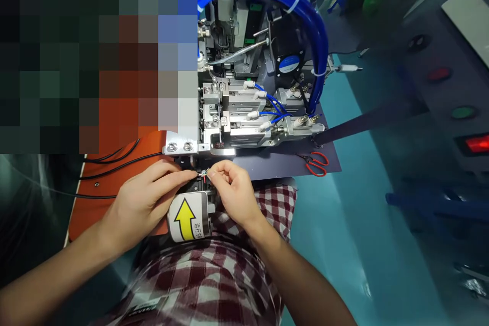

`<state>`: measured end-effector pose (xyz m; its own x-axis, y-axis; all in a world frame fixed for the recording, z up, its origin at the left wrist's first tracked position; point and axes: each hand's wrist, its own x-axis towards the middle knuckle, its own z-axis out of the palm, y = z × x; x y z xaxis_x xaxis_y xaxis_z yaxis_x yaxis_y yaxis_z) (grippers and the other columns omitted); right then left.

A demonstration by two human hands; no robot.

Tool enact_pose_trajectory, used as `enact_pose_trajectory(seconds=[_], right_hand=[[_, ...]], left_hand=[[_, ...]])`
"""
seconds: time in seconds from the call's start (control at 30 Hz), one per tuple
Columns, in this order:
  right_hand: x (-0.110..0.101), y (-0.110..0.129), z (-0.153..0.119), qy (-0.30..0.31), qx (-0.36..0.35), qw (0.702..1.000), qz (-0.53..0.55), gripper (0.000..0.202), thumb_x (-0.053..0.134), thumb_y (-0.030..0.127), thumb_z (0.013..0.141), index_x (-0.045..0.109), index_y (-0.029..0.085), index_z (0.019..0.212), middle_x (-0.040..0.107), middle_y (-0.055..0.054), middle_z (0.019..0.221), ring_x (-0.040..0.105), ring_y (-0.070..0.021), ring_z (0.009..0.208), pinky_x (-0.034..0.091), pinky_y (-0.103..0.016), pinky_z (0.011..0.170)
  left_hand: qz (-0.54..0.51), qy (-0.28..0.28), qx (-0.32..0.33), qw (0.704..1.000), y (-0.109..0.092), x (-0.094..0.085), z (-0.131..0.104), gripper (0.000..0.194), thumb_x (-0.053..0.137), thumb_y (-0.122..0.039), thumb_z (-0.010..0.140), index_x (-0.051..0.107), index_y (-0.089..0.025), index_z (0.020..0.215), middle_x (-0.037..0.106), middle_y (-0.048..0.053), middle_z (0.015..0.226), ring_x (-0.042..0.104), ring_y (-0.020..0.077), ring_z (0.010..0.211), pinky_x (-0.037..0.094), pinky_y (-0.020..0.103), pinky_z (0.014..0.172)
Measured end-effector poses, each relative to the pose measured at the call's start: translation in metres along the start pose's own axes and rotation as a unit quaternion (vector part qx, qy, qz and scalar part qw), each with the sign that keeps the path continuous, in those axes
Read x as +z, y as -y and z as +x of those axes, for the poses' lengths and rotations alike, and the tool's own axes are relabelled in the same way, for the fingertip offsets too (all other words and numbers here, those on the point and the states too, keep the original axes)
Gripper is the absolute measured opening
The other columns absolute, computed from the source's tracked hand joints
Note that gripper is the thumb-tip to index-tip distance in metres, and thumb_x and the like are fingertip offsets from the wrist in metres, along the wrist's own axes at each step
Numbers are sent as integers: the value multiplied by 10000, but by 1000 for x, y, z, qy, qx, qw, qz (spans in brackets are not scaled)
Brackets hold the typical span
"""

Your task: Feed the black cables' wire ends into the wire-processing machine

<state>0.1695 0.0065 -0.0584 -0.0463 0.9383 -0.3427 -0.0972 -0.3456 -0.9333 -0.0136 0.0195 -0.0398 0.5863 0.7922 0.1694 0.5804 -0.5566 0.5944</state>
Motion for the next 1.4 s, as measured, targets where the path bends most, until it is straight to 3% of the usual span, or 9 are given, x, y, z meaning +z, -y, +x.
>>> enact_pose_trajectory(seconds=[0.2, 0.6, 1.4], right_hand=[[-1, -2, 3, -3, 10, 1000, -2, 178, 605, 303, 801, 540, 161, 715, 475, 33, 613, 377, -100, 519, 304, -217, 473], [-1, -8, 4, -10, -18, 999, -24, 149, 592, 288, 814, 547, 167, 740, 481, 24, 648, 399, -115, 558, 331, -236, 508], [-1, -11, 3, -17, -40, 998, -36, 132, 582, 274, 836, 544, 183, 747, 487, 20, 680, 418, -126, 589, 353, -249, 547]], left_hand=[[45, 4, 11, 999, 3, 1, -1, 313, 445, -64, 878, 614, -124, 1135, 565, 96, 978, 595, 187, 826, 517, 280, 675], [64, -11, 31, 997, 3, 2, 2, 329, 446, -92, 888, 617, -162, 1161, 510, 51, 878, 563, 163, 734, 482, 252, 595], [100, -12, 41, 994, 2, 5, 2, 345, 427, -98, 887, 619, -161, 1168, 499, 58, 861, 546, 172, 722, 476, 267, 598]])
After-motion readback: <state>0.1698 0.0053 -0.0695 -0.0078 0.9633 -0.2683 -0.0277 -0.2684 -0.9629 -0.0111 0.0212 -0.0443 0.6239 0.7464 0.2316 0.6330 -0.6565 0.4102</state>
